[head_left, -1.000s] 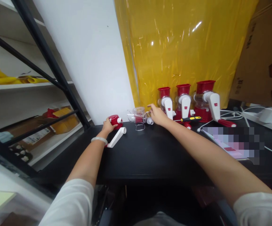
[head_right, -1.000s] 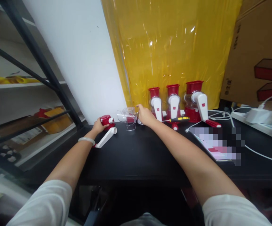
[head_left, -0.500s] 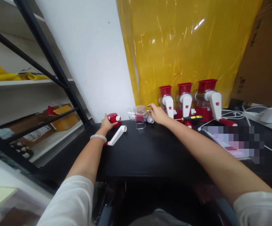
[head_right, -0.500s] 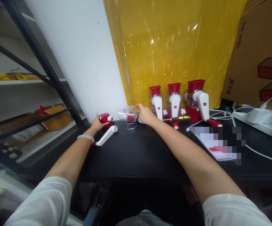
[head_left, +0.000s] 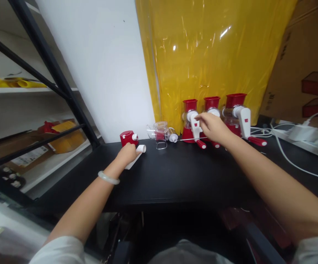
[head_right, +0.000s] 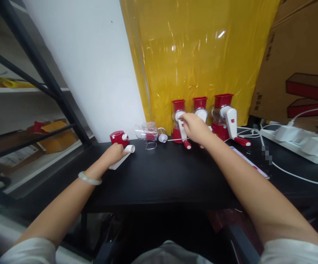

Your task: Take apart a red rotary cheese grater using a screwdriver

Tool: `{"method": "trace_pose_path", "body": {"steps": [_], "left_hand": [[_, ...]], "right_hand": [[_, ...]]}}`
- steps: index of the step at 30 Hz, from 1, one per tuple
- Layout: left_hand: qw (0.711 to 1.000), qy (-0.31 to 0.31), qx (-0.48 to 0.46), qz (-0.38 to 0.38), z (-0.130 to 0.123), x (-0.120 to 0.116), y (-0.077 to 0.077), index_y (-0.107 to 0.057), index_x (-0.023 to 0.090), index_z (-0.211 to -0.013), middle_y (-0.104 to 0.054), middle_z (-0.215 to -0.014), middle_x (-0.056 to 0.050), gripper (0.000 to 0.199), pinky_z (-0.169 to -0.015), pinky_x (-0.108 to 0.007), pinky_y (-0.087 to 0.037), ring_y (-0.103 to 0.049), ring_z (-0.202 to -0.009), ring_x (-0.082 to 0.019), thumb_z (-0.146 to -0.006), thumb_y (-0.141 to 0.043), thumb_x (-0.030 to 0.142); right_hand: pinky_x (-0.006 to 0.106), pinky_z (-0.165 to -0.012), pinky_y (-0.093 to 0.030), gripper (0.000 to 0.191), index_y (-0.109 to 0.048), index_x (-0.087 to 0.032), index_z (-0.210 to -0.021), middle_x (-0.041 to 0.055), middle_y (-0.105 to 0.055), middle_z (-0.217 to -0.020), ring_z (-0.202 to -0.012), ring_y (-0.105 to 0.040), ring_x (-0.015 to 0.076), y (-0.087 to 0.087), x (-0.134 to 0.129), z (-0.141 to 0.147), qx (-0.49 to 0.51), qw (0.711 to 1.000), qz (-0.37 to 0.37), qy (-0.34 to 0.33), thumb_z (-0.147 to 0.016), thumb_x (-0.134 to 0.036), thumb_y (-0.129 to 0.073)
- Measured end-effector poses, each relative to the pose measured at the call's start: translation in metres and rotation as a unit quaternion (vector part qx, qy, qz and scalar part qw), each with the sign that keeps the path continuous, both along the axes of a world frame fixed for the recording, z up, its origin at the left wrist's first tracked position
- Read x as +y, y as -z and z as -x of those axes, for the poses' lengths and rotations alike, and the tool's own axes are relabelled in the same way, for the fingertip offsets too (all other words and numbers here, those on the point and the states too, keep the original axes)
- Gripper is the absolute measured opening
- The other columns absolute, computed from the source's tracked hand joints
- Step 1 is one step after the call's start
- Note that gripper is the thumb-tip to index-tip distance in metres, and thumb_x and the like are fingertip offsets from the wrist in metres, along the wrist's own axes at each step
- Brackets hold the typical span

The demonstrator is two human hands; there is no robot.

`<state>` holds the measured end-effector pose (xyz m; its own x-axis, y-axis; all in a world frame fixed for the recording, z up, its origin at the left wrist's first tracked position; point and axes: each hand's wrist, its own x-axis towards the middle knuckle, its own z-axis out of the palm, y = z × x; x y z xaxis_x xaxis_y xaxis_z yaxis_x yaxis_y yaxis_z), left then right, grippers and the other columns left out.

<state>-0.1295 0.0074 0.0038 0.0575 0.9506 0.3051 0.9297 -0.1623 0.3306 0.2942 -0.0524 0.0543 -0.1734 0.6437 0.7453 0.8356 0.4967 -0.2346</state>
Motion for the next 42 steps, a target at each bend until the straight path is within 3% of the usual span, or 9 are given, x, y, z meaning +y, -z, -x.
{"method": "trace_pose_path", "body": {"steps": [5, 9, 12, 15, 20, 25, 34, 39, 42], "left_hand": [[0.995, 0.057, 0.085, -0.005, -0.034, -0.015, -0.035, -0.066, 0.018, -0.098, -0.076, -0.093, -0.02, 0.023, -0.087, -0.049, -0.06, -0.077, -0.097, -0.041, -0.088, -0.075, 0.037], [0.965, 0.231, -0.091, 0.085, -0.066, -0.026, -0.057, -0.059, 0.024, -0.089, -0.072, -0.075, -0.006, 0.024, -0.066, -0.037, -0.061, -0.075, -0.074, -0.027, -0.087, -0.075, 0.042], [0.896, 0.298, -0.272, 0.187, -0.084, -0.029, -0.049, -0.054, 0.025, -0.098, -0.077, -0.084, -0.008, 0.031, -0.063, -0.038, -0.063, -0.078, -0.076, -0.026, -0.086, -0.076, 0.044], [0.859, 0.303, -0.372, 0.181, -0.09, -0.027, -0.03, -0.045, 0.026, -0.099, -0.078, -0.088, -0.008, 0.042, -0.069, -0.043, -0.065, -0.08, -0.08, -0.028, -0.084, -0.078, 0.047], [0.885, 0.289, -0.36, 0.066, -0.087, -0.023, -0.013, -0.046, 0.027, -0.113, -0.076, -0.091, -0.004, 0.047, -0.068, -0.04, -0.064, -0.075, -0.073, -0.023, -0.084, -0.075, 0.049], [0.903, 0.282, -0.321, -0.044, -0.089, -0.025, -0.007, -0.057, 0.025, -0.121, -0.073, -0.098, -0.007, 0.048, -0.083, -0.043, -0.063, -0.075, -0.09, -0.027, -0.083, -0.075, 0.047], [0.866, 0.294, -0.405, 0.015, -0.09, -0.02, 0.002, -0.058, 0.024, -0.112, -0.065, -0.078, -0.002, 0.045, -0.061, -0.037, -0.056, -0.063, -0.061, -0.021, -0.084, -0.071, 0.056], [0.902, 0.249, -0.332, -0.119, -0.092, -0.021, -0.002, -0.065, 0.021, -0.111, -0.075, -0.098, -0.008, 0.035, -0.089, -0.043, -0.059, -0.073, -0.092, -0.028, -0.086, -0.071, 0.046], [0.922, 0.216, -0.286, -0.149, -0.093, -0.024, -0.004, -0.066, 0.021, -0.11, -0.076, -0.096, -0.006, 0.03, -0.092, -0.041, -0.058, -0.074, -0.093, -0.027, -0.088, -0.072, 0.041]], "right_hand": [[0.044, -0.096, -0.052, 0.033, -0.077, -0.018, -0.109, 0.0169, -0.074, -0.101, -0.109, -0.065, 0.033, 0.016, -0.012, -0.044, -0.069, 0.984, 0.05, 0.156, -0.089, -0.012, -0.051], [0.041, -0.091, -0.051, 0.03, -0.077, -0.018, -0.105, 0.0162, -0.074, -0.114, -0.109, -0.061, 0.0323, 0.029, -0.008, -0.057, -0.169, 0.96, 0.141, 0.174, -0.082, -0.012, -0.06], [0.042, -0.086, -0.05, 0.037, -0.077, -0.018, -0.112, 0.0163, -0.072, -0.119, -0.108, -0.059, 0.0337, 0.034, -0.004, -0.06, -0.191, 0.94, 0.203, 0.195, -0.077, -0.016, -0.066], [0.041, -0.084, -0.049, 0.041, -0.077, -0.021, -0.115, 0.0153, -0.071, -0.118, -0.11, -0.059, 0.0343, 0.038, 0.0, -0.064, -0.19, 0.936, 0.224, 0.196, -0.076, -0.016, -0.067], [0.04, -0.081, -0.048, 0.041, -0.076, -0.024, -0.117, 0.0157, -0.069, -0.119, -0.109, -0.06, 0.0344, 0.048, 0.006, -0.072, -0.19, 0.935, 0.214, 0.21, -0.078, -0.013, -0.069], [0.039, -0.08, -0.048, 0.03, -0.074, -0.022, -0.111, 0.0171, -0.067, -0.116, -0.109, -0.06, 0.0342, 0.055, 0.013, -0.076, -0.194, 0.934, 0.202, 0.222, -0.084, -0.012, -0.067], [0.038, -0.082, -0.048, 0.029, -0.071, -0.022, -0.109, 0.0121, -0.065, -0.11, -0.099, -0.063, 0.0289, 0.05, 0.015, -0.092, -0.182, 0.953, 0.144, 0.196, -0.081, -0.02, -0.073], [0.039, -0.083, -0.05, 0.031, -0.071, -0.023, -0.114, 0.0116, -0.066, -0.112, -0.096, -0.067, 0.0283, 0.034, 0.003, -0.085, -0.154, 0.967, 0.096, 0.179, -0.083, -0.024, -0.07], [0.04, -0.087, -0.053, 0.028, -0.073, -0.024, -0.115, 0.0136, -0.069, -0.115, -0.104, -0.069, 0.0301, 0.031, -0.004, -0.072, -0.104, 0.982, 0.052, 0.152, -0.087, -0.026, -0.069]]}}
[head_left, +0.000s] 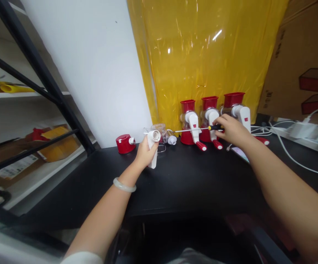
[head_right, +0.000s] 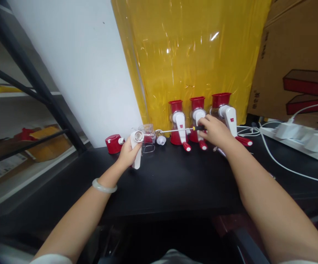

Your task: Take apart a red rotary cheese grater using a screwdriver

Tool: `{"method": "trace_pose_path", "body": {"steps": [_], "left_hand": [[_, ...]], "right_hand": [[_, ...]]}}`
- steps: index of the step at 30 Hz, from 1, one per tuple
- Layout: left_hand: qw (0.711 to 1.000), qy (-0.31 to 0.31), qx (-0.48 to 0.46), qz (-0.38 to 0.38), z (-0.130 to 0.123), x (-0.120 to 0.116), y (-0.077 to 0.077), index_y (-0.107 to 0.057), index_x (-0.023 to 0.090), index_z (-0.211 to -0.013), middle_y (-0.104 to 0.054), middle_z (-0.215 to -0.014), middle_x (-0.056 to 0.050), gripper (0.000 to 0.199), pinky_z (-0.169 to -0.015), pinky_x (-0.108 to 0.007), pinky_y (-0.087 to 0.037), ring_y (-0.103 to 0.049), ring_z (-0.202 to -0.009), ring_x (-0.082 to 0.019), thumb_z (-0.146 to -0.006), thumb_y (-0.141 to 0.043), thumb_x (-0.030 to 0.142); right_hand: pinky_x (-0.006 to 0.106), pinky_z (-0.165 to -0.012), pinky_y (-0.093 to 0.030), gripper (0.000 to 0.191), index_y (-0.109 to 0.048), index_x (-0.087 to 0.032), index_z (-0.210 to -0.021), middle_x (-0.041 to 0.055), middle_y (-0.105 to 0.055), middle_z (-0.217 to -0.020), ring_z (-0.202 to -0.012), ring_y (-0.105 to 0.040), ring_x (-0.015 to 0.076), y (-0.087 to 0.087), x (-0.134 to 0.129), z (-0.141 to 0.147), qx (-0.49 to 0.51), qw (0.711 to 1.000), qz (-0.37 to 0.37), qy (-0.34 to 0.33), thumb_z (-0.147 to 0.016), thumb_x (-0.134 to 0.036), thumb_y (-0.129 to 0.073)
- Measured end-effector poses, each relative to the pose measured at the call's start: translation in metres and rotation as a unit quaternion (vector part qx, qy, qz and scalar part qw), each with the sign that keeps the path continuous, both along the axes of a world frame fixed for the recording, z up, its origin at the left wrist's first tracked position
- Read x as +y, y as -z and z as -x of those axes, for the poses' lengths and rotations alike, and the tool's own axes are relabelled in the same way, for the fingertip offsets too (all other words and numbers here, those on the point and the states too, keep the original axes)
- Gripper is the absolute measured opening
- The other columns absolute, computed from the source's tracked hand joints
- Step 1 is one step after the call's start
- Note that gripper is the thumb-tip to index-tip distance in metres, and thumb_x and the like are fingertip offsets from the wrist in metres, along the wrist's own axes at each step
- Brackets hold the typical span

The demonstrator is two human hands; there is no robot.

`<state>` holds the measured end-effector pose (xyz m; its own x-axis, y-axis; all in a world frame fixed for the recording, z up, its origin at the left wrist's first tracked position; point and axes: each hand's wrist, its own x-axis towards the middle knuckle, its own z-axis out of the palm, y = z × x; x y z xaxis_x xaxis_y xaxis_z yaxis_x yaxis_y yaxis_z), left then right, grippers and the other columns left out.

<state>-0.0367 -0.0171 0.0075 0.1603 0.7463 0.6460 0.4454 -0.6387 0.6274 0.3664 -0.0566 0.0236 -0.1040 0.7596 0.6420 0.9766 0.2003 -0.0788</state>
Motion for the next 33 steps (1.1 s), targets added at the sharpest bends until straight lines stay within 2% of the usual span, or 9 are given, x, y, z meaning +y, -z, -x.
{"method": "trace_pose_path", "body": {"steps": [2, 5, 8, 11, 15, 22, 28, 33], "left_hand": [[1.0, -0.024, 0.008, -0.005, -0.001, -0.002, 0.0, -0.065, 0.022, -0.109, -0.076, -0.089, -0.005, 0.026, -0.087, -0.039, -0.059, -0.074, -0.086, -0.025, -0.089, -0.072, 0.037], [0.999, -0.036, -0.009, 0.014, -0.002, -0.002, 0.001, -0.062, 0.022, -0.113, -0.073, -0.079, -0.002, 0.024, -0.076, -0.037, -0.06, -0.074, -0.071, -0.023, -0.093, -0.068, 0.033], [0.997, -0.045, -0.048, 0.042, -0.003, -0.001, 0.001, -0.056, 0.022, -0.118, -0.071, -0.074, -0.001, 0.027, -0.067, -0.034, -0.059, -0.073, -0.062, -0.022, -0.095, -0.065, 0.032], [0.994, -0.072, -0.074, 0.034, -0.002, 0.001, 0.0, -0.054, 0.023, -0.116, -0.073, -0.079, -0.002, 0.027, -0.064, -0.033, -0.058, -0.072, -0.062, -0.021, -0.093, -0.066, 0.03], [0.995, -0.07, -0.061, 0.024, 0.0, 0.001, 0.0, -0.054, 0.023, -0.116, -0.071, -0.076, 0.0, 0.029, -0.066, -0.034, -0.057, -0.07, -0.06, -0.02, -0.091, -0.067, 0.026], [0.997, -0.064, -0.029, 0.02, -0.001, 0.0, 0.003, -0.053, 0.022, -0.12, -0.068, -0.069, 0.003, 0.033, -0.066, -0.033, -0.054, -0.069, -0.057, -0.021, -0.09, -0.066, 0.024], [0.998, -0.06, -0.017, 0.01, -0.001, 0.002, 0.005, -0.053, 0.02, -0.126, -0.07, -0.074, 0.002, 0.038, -0.064, -0.032, -0.054, -0.068, -0.057, -0.02, -0.09, -0.064, 0.026], [0.997, -0.073, 0.006, 0.006, 0.0, 0.004, 0.008, -0.055, 0.019, -0.128, -0.074, -0.085, -0.004, 0.038, -0.068, -0.034, -0.056, -0.071, -0.065, -0.021, -0.091, -0.064, 0.025]], "right_hand": [[0.041, -0.09, -0.055, 0.026, -0.075, -0.025, -0.116, 0.0137, -0.072, -0.12, -0.108, -0.071, 0.0304, 0.002, -0.003, 0.012, 0.046, 0.998, -0.029, -0.032, -0.091, -0.03, -0.068], [0.041, -0.089, -0.059, 0.024, -0.077, -0.026, -0.113, 0.0103, -0.078, -0.112, -0.103, -0.074, 0.0289, 0.009, -0.003, 0.03, 0.159, 0.98, -0.061, -0.101, -0.093, -0.038, -0.071], [0.039, -0.077, -0.061, 0.032, -0.08, -0.025, -0.108, 0.0093, -0.08, -0.099, -0.086, -0.075, 0.0257, 0.014, -0.003, 0.045, 0.292, 0.942, -0.062, -0.156, -0.089, -0.049, -0.077], [0.037, -0.064, -0.059, 0.038, -0.084, -0.025, -0.102, 0.0077, -0.078, -0.084, -0.068, -0.07, 0.0222, 0.016, -0.004, 0.051, 0.356, 0.916, -0.03, -0.184, -0.085, -0.058, -0.08], [0.037, -0.063, -0.058, 0.043, -0.087, -0.026, -0.096, 0.0067, -0.077, -0.076, -0.062, -0.069, 0.021, 0.019, -0.003, 0.052, 0.352, 0.917, -0.008, -0.185, -0.081, -0.065, -0.082], [0.041, -0.077, -0.061, 0.045, -0.089, -0.026, -0.092, 0.0098, -0.082, -0.088, -0.081, -0.076, 0.0261, 0.025, 0.005, 0.048, 0.316, 0.93, -0.021, -0.187, -0.08, -0.069, -0.081], [0.043, -0.078, -0.06, 0.05, -0.09, -0.026, -0.091, 0.0107, -0.082, -0.088, -0.082, -0.077, 0.0285, 0.024, 0.005, 0.048, 0.316, 0.926, -0.011, -0.206, -0.077, -0.073, -0.083], [0.045, -0.081, -0.06, 0.046, -0.09, -0.027, -0.09, 0.0105, -0.083, -0.089, -0.084, -0.077, 0.0296, 0.025, 0.006, 0.047, 0.315, 0.926, -0.015, -0.208, -0.078, -0.071, -0.083]]}}
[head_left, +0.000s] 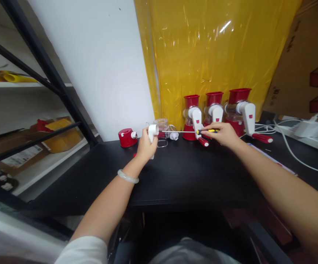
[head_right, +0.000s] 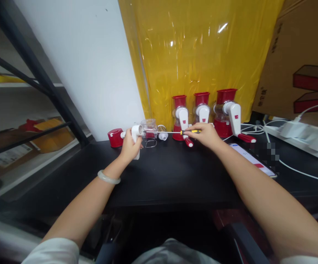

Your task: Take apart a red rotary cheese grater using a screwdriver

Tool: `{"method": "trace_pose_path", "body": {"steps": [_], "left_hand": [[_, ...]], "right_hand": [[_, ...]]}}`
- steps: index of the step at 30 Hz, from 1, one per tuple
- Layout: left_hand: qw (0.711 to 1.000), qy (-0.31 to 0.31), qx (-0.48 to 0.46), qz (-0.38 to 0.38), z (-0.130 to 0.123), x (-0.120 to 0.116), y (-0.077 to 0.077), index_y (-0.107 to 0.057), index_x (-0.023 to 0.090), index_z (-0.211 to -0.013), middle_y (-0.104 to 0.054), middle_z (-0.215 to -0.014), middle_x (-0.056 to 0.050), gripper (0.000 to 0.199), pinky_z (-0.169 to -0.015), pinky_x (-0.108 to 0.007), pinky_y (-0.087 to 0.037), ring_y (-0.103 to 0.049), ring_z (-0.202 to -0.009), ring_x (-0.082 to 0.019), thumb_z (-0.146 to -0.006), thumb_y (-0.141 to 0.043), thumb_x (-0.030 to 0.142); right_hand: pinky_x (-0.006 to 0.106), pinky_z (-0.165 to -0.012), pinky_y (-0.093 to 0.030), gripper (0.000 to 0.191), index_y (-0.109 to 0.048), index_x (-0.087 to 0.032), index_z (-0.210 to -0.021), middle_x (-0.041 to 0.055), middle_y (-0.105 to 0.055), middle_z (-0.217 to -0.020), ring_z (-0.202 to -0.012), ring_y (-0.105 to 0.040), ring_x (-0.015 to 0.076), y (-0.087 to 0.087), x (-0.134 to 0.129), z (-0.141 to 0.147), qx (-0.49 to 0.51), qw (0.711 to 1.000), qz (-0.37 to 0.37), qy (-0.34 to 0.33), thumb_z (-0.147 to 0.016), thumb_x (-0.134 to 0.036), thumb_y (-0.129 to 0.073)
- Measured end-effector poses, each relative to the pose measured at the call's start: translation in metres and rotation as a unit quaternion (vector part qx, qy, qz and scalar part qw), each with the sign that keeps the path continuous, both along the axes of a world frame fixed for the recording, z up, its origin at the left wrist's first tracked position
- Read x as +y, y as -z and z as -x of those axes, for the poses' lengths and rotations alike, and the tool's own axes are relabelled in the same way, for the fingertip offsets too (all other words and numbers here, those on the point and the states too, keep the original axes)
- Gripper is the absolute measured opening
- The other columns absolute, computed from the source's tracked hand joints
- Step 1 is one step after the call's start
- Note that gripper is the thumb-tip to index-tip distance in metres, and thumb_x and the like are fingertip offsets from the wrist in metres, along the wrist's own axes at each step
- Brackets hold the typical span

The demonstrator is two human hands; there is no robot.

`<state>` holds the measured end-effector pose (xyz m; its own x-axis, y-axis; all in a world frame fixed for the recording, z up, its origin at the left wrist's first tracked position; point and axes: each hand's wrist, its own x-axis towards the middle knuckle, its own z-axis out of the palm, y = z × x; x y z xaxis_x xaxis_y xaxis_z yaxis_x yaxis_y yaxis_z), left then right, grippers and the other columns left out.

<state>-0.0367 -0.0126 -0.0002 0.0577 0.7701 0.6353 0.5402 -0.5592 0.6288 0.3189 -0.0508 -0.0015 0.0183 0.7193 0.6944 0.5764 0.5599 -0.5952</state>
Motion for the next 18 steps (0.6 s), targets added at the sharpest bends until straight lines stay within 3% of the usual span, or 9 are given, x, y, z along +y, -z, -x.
{"method": "trace_pose_path", "body": {"steps": [8, 18], "left_hand": [[1.0, 0.012, 0.018, 0.003, -0.001, 0.001, 0.0027, -0.055, 0.018, -0.13, -0.075, -0.091, -0.007, 0.04, -0.073, -0.036, -0.058, -0.073, -0.072, -0.023, -0.092, -0.064, 0.025], [0.999, 0.012, 0.028, 0.033, -0.0034, -0.0004, 0.0042, -0.054, 0.018, -0.13, -0.075, -0.093, -0.007, 0.038, -0.071, -0.034, -0.057, -0.07, -0.065, -0.021, -0.094, -0.061, 0.028]], "right_hand": [[0.045, -0.081, -0.06, 0.039, -0.089, -0.027, -0.089, 0.0101, -0.083, -0.09, -0.085, -0.076, 0.0295, -0.0001, 0.0004, -0.0002, -0.008, 1.0, 0.01, 0.002, -0.078, -0.065, -0.086], [0.043, -0.076, -0.059, 0.039, -0.085, -0.025, -0.084, 0.0092, -0.079, -0.085, -0.085, -0.075, 0.0291, -0.002, -0.0025, -0.0008, 0.0, 1.0, 0.014, 0.027, -0.072, -0.062, -0.091]]}}
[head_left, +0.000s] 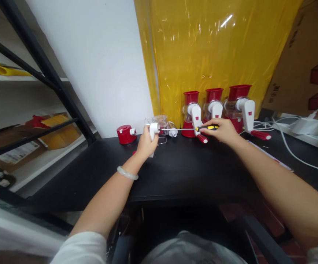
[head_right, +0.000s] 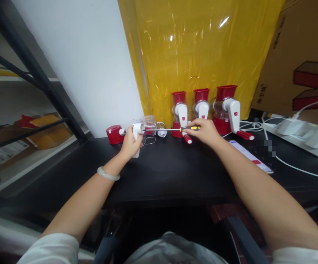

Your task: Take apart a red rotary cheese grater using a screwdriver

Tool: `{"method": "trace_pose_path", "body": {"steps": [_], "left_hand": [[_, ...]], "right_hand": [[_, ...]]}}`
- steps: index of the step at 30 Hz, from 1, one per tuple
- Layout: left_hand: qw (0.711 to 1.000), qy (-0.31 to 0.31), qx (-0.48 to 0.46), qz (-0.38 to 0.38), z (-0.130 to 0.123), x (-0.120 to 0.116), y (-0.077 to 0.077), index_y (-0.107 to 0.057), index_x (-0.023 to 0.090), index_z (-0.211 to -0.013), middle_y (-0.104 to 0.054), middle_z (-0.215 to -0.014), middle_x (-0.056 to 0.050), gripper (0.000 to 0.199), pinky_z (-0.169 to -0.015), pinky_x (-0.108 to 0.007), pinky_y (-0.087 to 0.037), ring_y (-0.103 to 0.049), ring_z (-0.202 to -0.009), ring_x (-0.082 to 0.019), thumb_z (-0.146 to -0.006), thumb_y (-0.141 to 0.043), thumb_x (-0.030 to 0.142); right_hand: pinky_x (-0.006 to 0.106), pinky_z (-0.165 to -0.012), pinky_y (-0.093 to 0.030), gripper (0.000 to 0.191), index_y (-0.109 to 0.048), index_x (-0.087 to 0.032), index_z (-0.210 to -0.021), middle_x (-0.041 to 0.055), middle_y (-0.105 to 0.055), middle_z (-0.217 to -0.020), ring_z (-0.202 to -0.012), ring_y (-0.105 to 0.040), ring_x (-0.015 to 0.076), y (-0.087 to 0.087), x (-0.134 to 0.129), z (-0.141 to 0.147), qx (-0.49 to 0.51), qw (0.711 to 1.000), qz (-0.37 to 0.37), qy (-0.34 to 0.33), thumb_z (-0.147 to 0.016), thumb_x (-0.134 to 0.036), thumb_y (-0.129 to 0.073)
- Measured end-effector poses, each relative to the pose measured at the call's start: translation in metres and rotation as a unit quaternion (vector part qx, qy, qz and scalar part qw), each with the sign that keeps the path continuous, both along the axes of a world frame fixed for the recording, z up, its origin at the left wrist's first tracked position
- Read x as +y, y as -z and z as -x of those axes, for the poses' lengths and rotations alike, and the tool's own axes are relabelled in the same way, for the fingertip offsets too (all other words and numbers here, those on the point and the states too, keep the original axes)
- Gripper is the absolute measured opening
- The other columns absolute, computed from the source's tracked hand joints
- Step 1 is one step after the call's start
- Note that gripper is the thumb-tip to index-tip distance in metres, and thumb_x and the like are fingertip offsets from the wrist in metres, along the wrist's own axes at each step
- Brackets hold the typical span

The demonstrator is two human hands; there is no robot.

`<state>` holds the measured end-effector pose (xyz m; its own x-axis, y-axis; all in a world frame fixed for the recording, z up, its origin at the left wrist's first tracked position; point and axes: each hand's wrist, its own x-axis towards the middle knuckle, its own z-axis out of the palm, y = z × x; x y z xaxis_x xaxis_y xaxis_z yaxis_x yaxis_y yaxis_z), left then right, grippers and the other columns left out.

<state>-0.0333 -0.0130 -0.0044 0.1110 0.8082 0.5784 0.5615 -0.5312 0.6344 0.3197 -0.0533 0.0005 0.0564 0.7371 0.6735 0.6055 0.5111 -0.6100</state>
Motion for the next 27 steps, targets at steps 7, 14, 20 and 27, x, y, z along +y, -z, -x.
{"method": "trace_pose_path", "body": {"steps": [7, 14, 20, 27], "left_hand": [[0.999, 0.007, 0.007, 0.033, -0.002, -0.005, -0.002, -0.053, 0.018, -0.139, -0.072, -0.078, -0.001, 0.048, -0.073, -0.035, -0.059, -0.071, -0.062, -0.022, -0.093, -0.063, 0.027], [0.997, 0.04, 0.019, 0.063, -0.016, -0.022, 0.002, -0.034, 0.02, -0.164, -0.077, -0.085, -0.002, 0.077, -0.08, -0.039, -0.063, -0.074, -0.063, -0.021, -0.093, -0.063, 0.025], [0.994, 0.065, 0.006, 0.087, -0.015, -0.021, 0.005, -0.033, 0.021, -0.163, -0.077, -0.092, -0.003, 0.08, -0.075, -0.038, -0.063, -0.072, -0.061, -0.019, -0.093, -0.071, 0.035], [0.99, 0.092, -0.028, 0.106, -0.011, -0.015, 0.005, -0.034, 0.019, -0.16, -0.071, -0.076, 0.002, 0.075, -0.061, -0.031, -0.058, -0.068, -0.053, -0.017, -0.1, -0.065, 0.052]], "right_hand": [[0.04, -0.079, -0.06, 0.037, -0.078, -0.024, -0.09, 0.0069, -0.075, -0.092, -0.087, -0.072, 0.0244, 0.0, 0.008, 0.007, 0.172, 0.985, -0.033, 0.01, -0.073, -0.055, -0.091], [0.031, -0.056, -0.055, 0.044, -0.069, -0.024, -0.086, 0.0036, -0.068, -0.072, -0.066, -0.067, 0.0193, 0.004, 0.019, 0.003, 0.329, 0.944, 0.002, 0.004, -0.086, -0.068, -0.074], [0.031, -0.036, -0.035, 0.062, -0.068, -0.023, -0.078, -0.0008, -0.05, -0.045, -0.035, -0.045, 0.0166, 0.002, 0.005, -0.001, 0.235, 0.967, 0.079, 0.056, -0.09, -0.084, -0.059], [0.027, -0.032, -0.028, 0.045, -0.063, -0.026, -0.087, -0.0038, -0.053, -0.048, -0.034, -0.041, 0.0148, 0.004, 0.007, 0.003, 0.238, 0.964, 0.112, 0.033, -0.084, -0.069, -0.075]]}}
